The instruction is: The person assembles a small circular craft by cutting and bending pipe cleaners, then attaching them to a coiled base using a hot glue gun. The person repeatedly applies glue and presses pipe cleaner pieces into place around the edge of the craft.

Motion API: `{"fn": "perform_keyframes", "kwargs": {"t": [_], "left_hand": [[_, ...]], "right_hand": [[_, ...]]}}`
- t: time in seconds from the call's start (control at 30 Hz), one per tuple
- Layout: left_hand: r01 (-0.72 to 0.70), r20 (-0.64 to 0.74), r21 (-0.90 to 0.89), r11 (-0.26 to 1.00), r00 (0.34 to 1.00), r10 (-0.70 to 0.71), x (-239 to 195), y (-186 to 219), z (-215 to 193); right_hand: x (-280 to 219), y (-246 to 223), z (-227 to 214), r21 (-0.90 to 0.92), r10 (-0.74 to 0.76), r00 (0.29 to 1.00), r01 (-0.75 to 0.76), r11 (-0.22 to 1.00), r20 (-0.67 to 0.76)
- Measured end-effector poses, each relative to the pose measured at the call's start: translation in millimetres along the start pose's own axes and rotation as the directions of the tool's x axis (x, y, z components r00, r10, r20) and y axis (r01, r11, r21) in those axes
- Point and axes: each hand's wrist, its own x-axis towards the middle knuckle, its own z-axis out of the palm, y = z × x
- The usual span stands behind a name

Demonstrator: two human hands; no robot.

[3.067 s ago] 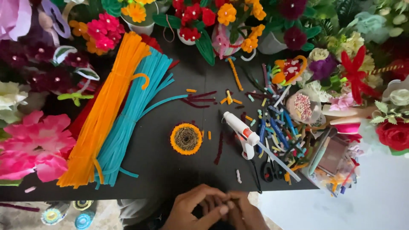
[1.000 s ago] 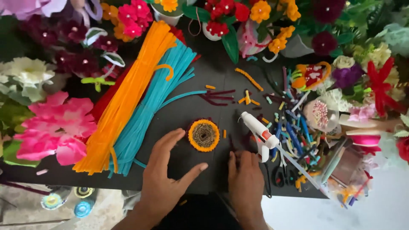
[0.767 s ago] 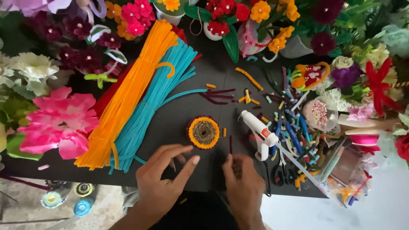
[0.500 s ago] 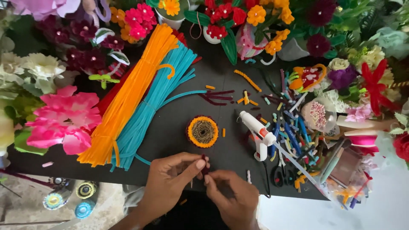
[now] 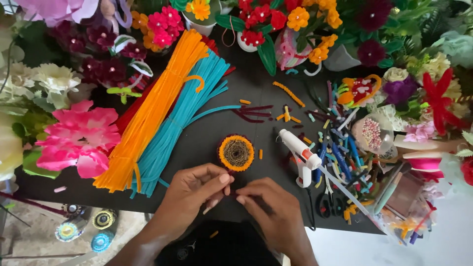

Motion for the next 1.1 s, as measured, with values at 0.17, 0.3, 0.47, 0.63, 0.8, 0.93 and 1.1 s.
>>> {"fn": "perform_keyframes", "kwargs": {"t": [0.17,0.3,0.47,0.63,0.8,0.93,1.1], "left_hand": [[0.077,-0.017,-0.134,0.988,0.997,-0.080,1,-7,-2],[0.051,0.012,-0.215,0.975,0.999,-0.049,2,-13,-6],[0.122,0.026,-0.282,0.952,0.993,-0.119,4,-21,-4],[0.097,0.021,-0.265,0.959,0.995,-0.095,2,-29,-4],[0.125,-0.069,-0.246,0.961,0.987,-0.146,-1,-27,5],[0.114,-0.060,-0.219,0.969,0.990,-0.130,-3,-31,8],[0.067,-0.060,-0.239,0.969,0.995,-0.084,0,-29,4]], "right_hand": [[-1,14,8,0.576,0.382,0.919,-0.368,0.730,0.103],[-8,28,20,0.742,0.378,0.926,-0.258,0.619,0.006],[-18,48,48,0.934,0.619,0.783,-0.171,0.313,-0.064],[-23,52,65,0.985,0.749,0.657,-0.169,0.037,0.085],[-14,30,58,0.959,0.806,0.591,-0.219,0.182,-0.018],[-16,19,54,0.902,0.745,0.646,-0.204,0.380,-0.167],[-15,8,42,0.775,0.670,0.691,-0.256,0.578,-0.271]]}}
